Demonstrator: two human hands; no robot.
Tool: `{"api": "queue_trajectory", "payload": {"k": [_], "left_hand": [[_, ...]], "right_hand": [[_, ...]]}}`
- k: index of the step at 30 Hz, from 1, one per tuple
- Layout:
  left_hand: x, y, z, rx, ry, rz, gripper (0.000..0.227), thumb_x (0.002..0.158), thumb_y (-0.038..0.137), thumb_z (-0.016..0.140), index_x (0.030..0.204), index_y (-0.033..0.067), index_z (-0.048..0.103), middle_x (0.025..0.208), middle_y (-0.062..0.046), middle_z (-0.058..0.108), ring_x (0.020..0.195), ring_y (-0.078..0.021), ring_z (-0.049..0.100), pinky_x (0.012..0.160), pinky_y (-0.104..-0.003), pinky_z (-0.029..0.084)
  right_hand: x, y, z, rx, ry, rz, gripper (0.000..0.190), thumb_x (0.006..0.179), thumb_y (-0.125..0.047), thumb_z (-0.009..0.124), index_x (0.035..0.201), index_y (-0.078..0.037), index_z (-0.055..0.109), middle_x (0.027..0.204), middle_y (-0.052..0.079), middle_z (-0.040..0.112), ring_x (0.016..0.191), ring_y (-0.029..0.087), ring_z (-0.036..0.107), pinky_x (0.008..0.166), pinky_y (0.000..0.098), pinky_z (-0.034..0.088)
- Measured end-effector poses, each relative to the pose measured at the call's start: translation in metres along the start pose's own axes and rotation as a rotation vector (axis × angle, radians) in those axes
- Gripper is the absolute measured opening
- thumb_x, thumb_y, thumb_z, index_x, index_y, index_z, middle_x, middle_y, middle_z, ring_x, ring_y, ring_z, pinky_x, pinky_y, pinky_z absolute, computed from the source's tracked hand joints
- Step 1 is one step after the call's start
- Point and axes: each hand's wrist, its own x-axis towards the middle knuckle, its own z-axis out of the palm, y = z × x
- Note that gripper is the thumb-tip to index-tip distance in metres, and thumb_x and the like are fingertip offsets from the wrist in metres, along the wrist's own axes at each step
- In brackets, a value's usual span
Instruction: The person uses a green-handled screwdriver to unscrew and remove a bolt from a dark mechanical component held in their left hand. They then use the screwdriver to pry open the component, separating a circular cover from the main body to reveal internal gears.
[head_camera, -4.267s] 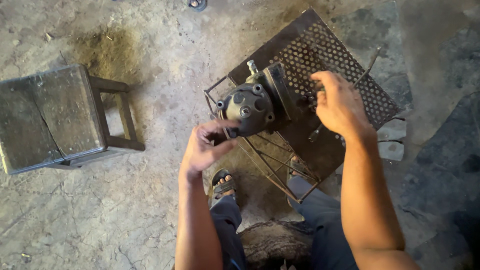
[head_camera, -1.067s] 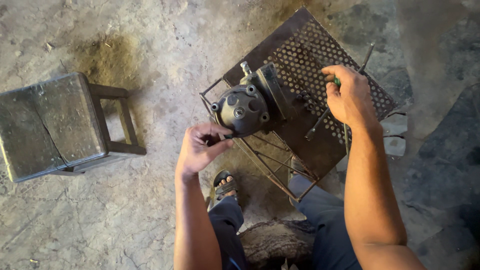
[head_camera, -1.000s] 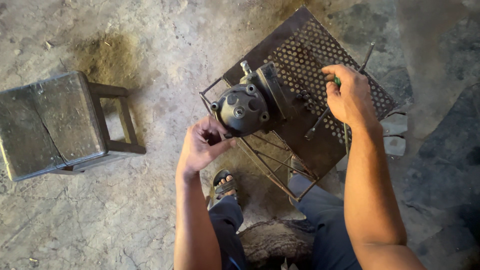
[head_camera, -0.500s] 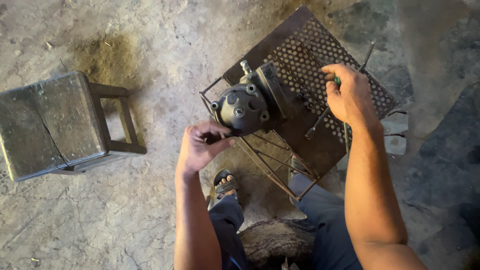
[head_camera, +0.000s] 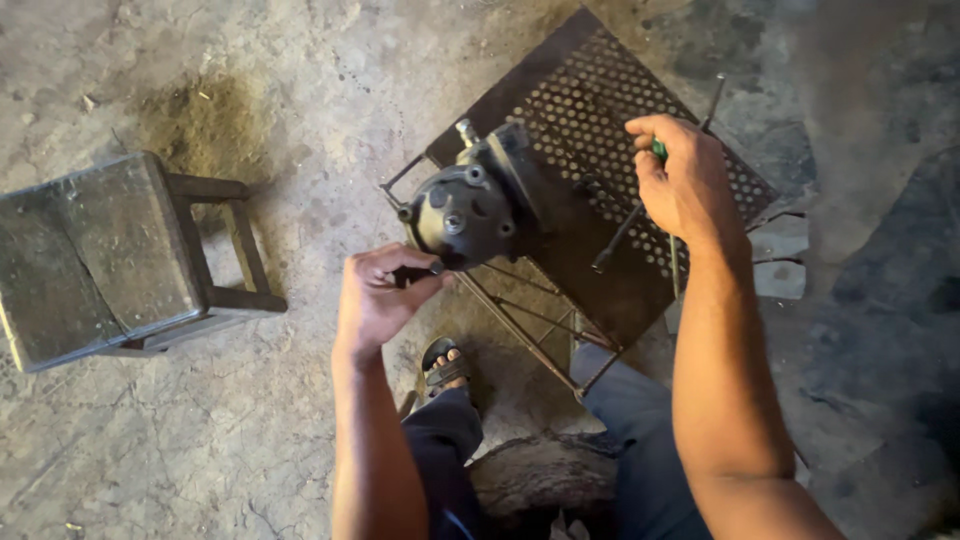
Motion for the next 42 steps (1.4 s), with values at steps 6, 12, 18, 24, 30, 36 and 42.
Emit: {"api": "queue_trajectory", "payload": {"k": [6, 12, 18, 24, 30, 36, 42], "left_hand": [[0.003, 0.049, 0.005, -0.079, 0.018, 0.159, 0.024, 0.081, 0.001, 0.085, 0.101, 0.0074, 0.075, 0.092, -0.005, 0.076, 0.081, -0.0111, 0.071, 0.073, -0.024, 0.056], [0.026, 0.095, 0.099, 0.126, -0.236, 0.163, 0.024, 0.082, 0.01, 0.08, 0.104, 0.0068, 0.074, 0.093, -0.013, 0.075, 0.079, -0.026, 0.075, 0.07, -0.035, 0.06], [0.112, 0.082, 0.194, 0.627, -0.435, 0.41, 0.008, 0.078, 0.004, 0.069, 0.086, 0.0061, 0.069, 0.09, -0.016, 0.073, 0.088, -0.0375, 0.071, 0.073, -0.049, 0.055], [0.168, 0.05, 0.249, 0.894, -0.786, 0.262, 0.018, 0.082, 0.003, 0.066, 0.096, 0.01, 0.075, 0.099, -0.018, 0.074, 0.097, -0.0363, 0.072, 0.081, -0.048, 0.057], [0.164, 0.028, 0.263, 0.892, -0.792, 0.331, 0.024, 0.075, 0.001, 0.07, 0.094, 0.0138, 0.078, 0.098, -0.018, 0.072, 0.094, -0.0389, 0.071, 0.079, -0.049, 0.057], [0.16, 0.021, 0.258, 0.944, -0.799, 0.279, 0.017, 0.076, 0.001, 0.071, 0.09, 0.0089, 0.077, 0.097, -0.017, 0.074, 0.095, -0.0386, 0.071, 0.078, -0.048, 0.058], [0.151, 0.051, 0.243, 0.864, -0.737, 0.219, 0.015, 0.076, 0.015, 0.08, 0.089, 0.0086, 0.076, 0.095, -0.017, 0.073, 0.093, -0.0358, 0.072, 0.078, -0.047, 0.057]], "right_hand": [[-0.002, 0.004, -0.028, 0.054, 0.077, 0.025, 0.032, 0.091, 0.008, 0.066, 0.121, -0.004, 0.068, 0.105, 0.014, 0.073, 0.095, 0.031, 0.072, 0.081, 0.0391, 0.056], [-0.007, 0.013, -0.06, 0.181, 0.122, 0.282, 0.031, 0.095, 0.007, 0.062, 0.122, -0.006, 0.069, 0.103, 0.008, 0.072, 0.081, 0.018, 0.067, 0.07, 0.0318, 0.054], [-0.019, 0.034, -0.087, 0.22, 0.252, 0.265, 0.029, 0.098, 0.006, 0.062, 0.123, -0.006, 0.068, 0.1, 0.006, 0.073, 0.076, 0.012, 0.068, 0.066, 0.0266, 0.055], [-0.023, 0.048, -0.092, 0.288, 0.295, 0.274, 0.028, 0.098, 0.005, 0.061, 0.123, -0.006, 0.068, 0.099, 0.007, 0.074, 0.077, 0.012, 0.068, 0.065, 0.0267, 0.055], [-0.024, 0.05, -0.094, 0.273, 0.292, 0.237, 0.03, 0.096, 0.007, 0.062, 0.123, -0.005, 0.068, 0.097, 0.007, 0.073, 0.076, 0.013, 0.068, 0.068, 0.0285, 0.055], [-0.022, 0.043, -0.093, 0.271, 0.282, 0.252, 0.031, 0.096, 0.007, 0.061, 0.123, -0.006, 0.068, 0.097, 0.007, 0.073, 0.074, 0.013, 0.067, 0.065, 0.0285, 0.055], [-0.02, 0.029, -0.09, 0.241, 0.263, 0.153, 0.032, 0.098, 0.009, 0.061, 0.126, -0.005, 0.067, 0.102, 0.008, 0.074, 0.082, 0.014, 0.071, 0.072, 0.0278, 0.057]]}}
